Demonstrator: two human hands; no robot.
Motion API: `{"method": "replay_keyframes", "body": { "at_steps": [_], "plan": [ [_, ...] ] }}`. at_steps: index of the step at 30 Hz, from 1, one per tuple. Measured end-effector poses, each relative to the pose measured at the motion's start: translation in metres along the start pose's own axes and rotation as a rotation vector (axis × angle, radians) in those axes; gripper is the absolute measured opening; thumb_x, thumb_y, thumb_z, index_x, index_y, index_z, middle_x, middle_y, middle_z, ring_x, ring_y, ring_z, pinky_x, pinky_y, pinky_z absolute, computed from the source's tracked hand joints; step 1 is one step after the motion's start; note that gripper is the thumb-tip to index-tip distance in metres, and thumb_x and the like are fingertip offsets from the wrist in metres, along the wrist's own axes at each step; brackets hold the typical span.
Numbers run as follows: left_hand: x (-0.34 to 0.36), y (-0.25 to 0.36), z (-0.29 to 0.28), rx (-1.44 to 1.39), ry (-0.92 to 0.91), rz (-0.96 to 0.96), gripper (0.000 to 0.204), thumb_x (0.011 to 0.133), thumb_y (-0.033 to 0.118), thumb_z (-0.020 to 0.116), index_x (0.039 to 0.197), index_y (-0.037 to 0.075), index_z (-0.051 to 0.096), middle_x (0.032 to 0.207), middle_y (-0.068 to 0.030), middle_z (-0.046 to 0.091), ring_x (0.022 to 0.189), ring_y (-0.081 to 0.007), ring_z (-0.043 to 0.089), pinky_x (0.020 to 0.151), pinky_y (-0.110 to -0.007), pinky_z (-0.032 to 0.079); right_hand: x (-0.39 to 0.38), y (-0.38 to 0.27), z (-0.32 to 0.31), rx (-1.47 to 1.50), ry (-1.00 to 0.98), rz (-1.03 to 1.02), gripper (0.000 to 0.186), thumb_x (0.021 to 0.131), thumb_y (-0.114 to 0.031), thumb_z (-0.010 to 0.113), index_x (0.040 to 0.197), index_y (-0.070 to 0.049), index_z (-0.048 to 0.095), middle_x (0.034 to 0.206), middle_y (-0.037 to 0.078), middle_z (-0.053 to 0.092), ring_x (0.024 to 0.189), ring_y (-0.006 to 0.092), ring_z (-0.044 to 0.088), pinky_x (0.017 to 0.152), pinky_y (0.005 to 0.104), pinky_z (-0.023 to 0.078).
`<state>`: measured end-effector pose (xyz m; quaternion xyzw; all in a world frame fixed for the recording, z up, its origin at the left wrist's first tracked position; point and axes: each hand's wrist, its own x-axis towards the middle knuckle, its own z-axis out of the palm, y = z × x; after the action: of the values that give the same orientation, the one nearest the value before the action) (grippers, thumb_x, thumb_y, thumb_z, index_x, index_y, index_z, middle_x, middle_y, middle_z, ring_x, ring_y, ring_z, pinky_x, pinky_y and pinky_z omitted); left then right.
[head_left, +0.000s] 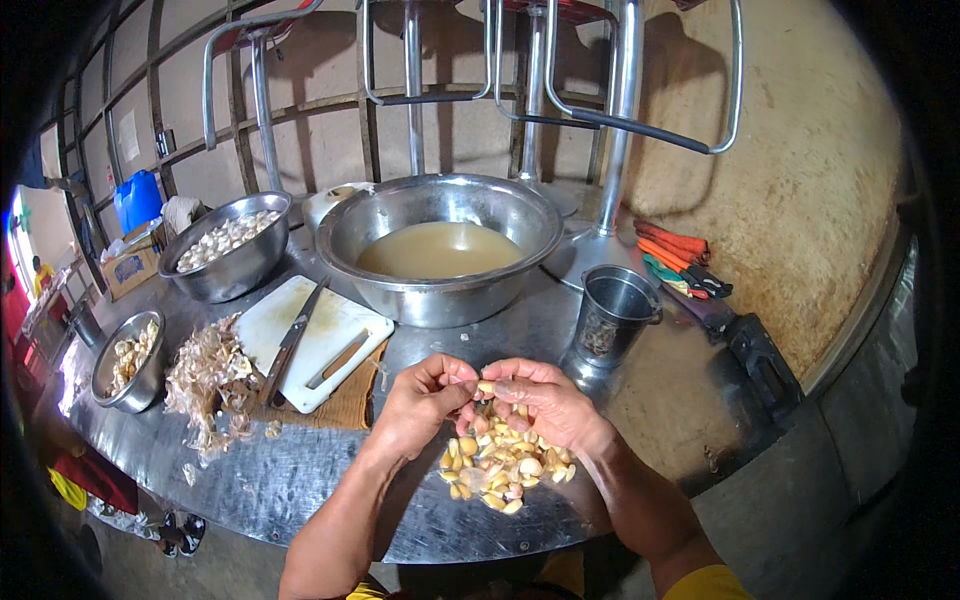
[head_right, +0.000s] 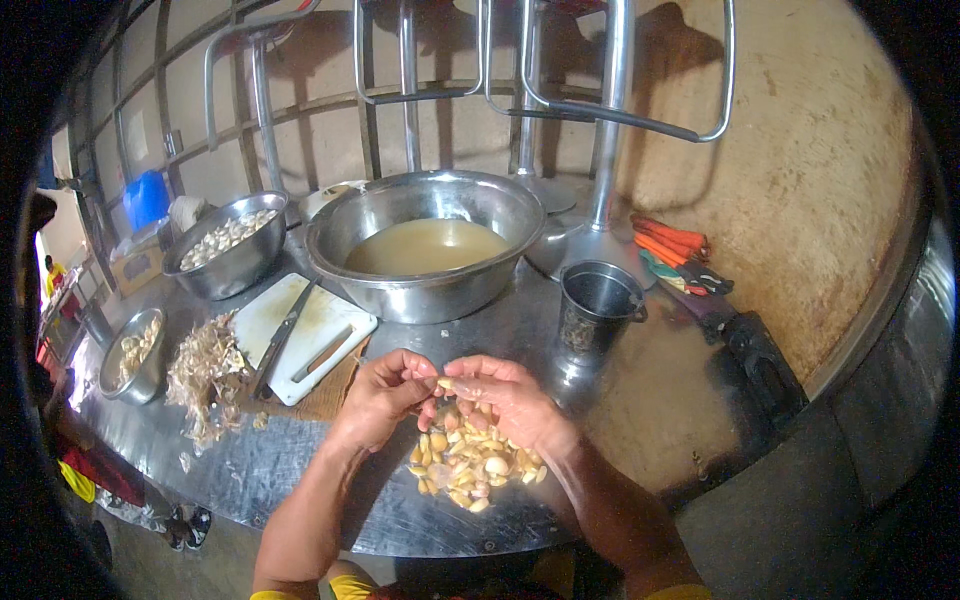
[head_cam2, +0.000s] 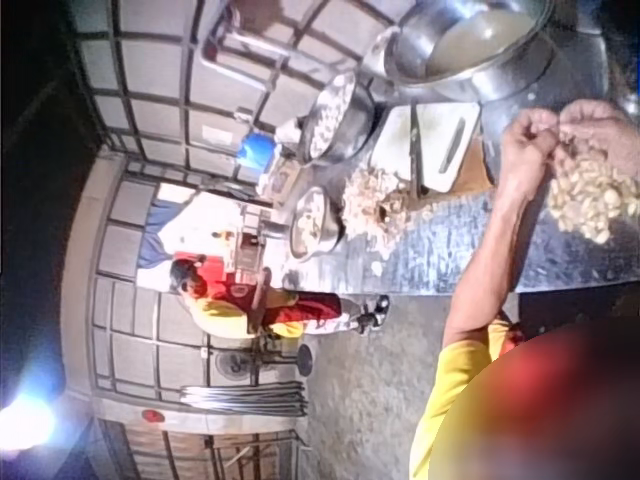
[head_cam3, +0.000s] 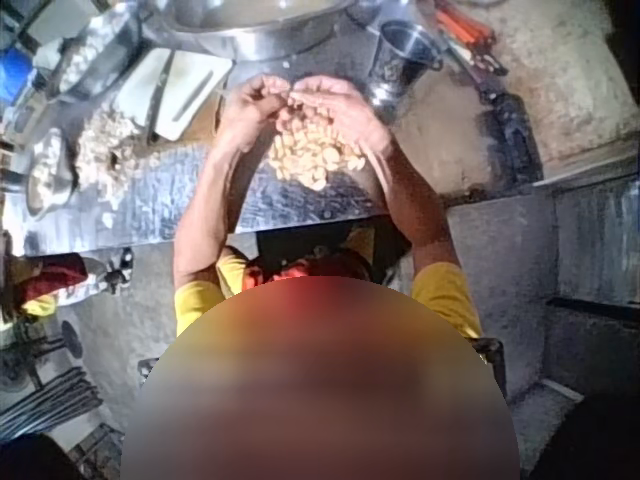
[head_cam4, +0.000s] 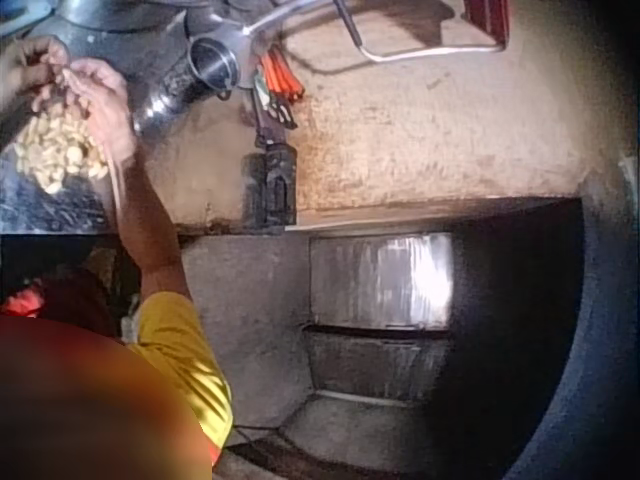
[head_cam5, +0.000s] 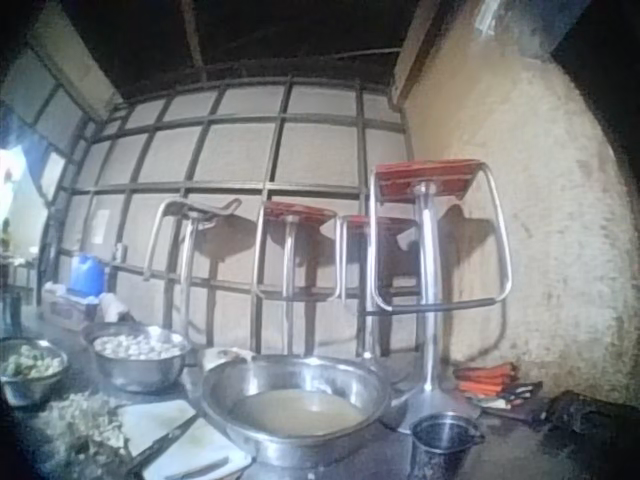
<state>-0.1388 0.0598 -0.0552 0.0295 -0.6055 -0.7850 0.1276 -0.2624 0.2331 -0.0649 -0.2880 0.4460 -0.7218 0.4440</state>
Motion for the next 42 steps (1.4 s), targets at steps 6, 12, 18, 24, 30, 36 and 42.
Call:
{"method": "replay_keyframes", "body": {
  "at_steps": [6,12,18,24,30,36,42],
  "plan": [
    [-0.002,-0.001,0.012,0.374,0.103,0.150,0.016,0.098,0.009,0.065,0.108,-0.004,0.065,0.085,-0.0055,0.068,0.065,-0.0101,0.062,0.058,-0.025,0.052,0.005,0.002,-0.004,0.025,0.097,-0.085,0.019,0.096,-0.007,0.067,0.114,-0.001,0.065,0.099,0.007,0.067,0.071,0.0095,0.058,0.053,0.0208,0.042],
    [-0.002,0.002,0.017,0.300,0.108,0.113,0.014,0.099,0.011,0.065,0.103,-0.003,0.064,0.083,-0.0036,0.066,0.065,-0.0087,0.061,0.057,-0.025,0.051,0.007,0.001,-0.005,-0.063,0.098,-0.121,0.028,0.093,-0.008,0.071,0.118,0.001,0.063,0.093,0.005,0.064,0.065,0.0075,0.053,0.052,0.0209,0.040],
    [0.001,-0.009,0.017,0.172,0.188,0.124,0.013,0.100,0.008,0.061,0.101,-0.005,0.063,0.079,-0.0051,0.064,0.062,-0.0109,0.063,0.055,-0.026,0.051,0.005,0.006,0.012,-0.221,0.233,-0.218,0.023,0.091,0.000,0.071,0.114,0.000,0.068,0.093,0.004,0.063,0.072,0.0071,0.056,0.056,0.0213,0.044],
    [-0.005,-0.008,0.024,0.559,0.238,0.349,0.015,0.096,0.007,0.064,0.103,-0.006,0.070,0.083,-0.0144,0.067,0.070,-0.0215,0.067,0.063,-0.033,0.054,0.006,0.007,0.020,-0.945,0.299,-0.738,0.024,0.085,0.009,0.070,0.109,0.004,0.070,0.099,0.009,0.067,0.087,0.0166,0.065,0.074,0.0274,0.054],
    [-0.011,0.000,0.031,0.766,0.279,0.419,0.014,0.090,0.005,0.066,0.098,-0.006,0.071,0.088,-0.0222,0.067,0.077,-0.0321,0.069,0.070,-0.040,0.055,0.005,0.013,0.024,-1.111,0.299,-0.843,0.025,0.083,0.011,0.068,0.108,0.005,0.068,0.098,0.015,0.066,0.087,0.0260,0.068,0.075,0.0329,0.055],
    [-0.012,-0.004,0.027,0.859,0.289,0.423,0.016,0.085,0.006,0.066,0.094,-0.008,0.070,0.088,-0.0258,0.068,0.078,-0.0393,0.069,0.070,-0.042,0.055,0.005,0.016,0.029,-1.123,0.273,-0.849,0.025,0.083,0.013,0.065,0.107,0.005,0.068,0.097,0.016,0.065,0.086,0.0294,0.068,0.073,0.0354,0.055],
    [-0.008,-0.006,0.023,0.807,0.309,0.401,0.015,0.086,0.007,0.064,0.090,-0.007,0.068,0.081,-0.0230,0.068,0.067,-0.0333,0.069,0.064,-0.040,0.055,0.003,0.015,0.029,-1.141,0.237,-0.804,0.028,0.083,0.014,0.064,0.109,0.005,0.068,0.101,0.014,0.065,0.089,0.0240,0.067,0.077,0.0318,0.056]
  ]
}}
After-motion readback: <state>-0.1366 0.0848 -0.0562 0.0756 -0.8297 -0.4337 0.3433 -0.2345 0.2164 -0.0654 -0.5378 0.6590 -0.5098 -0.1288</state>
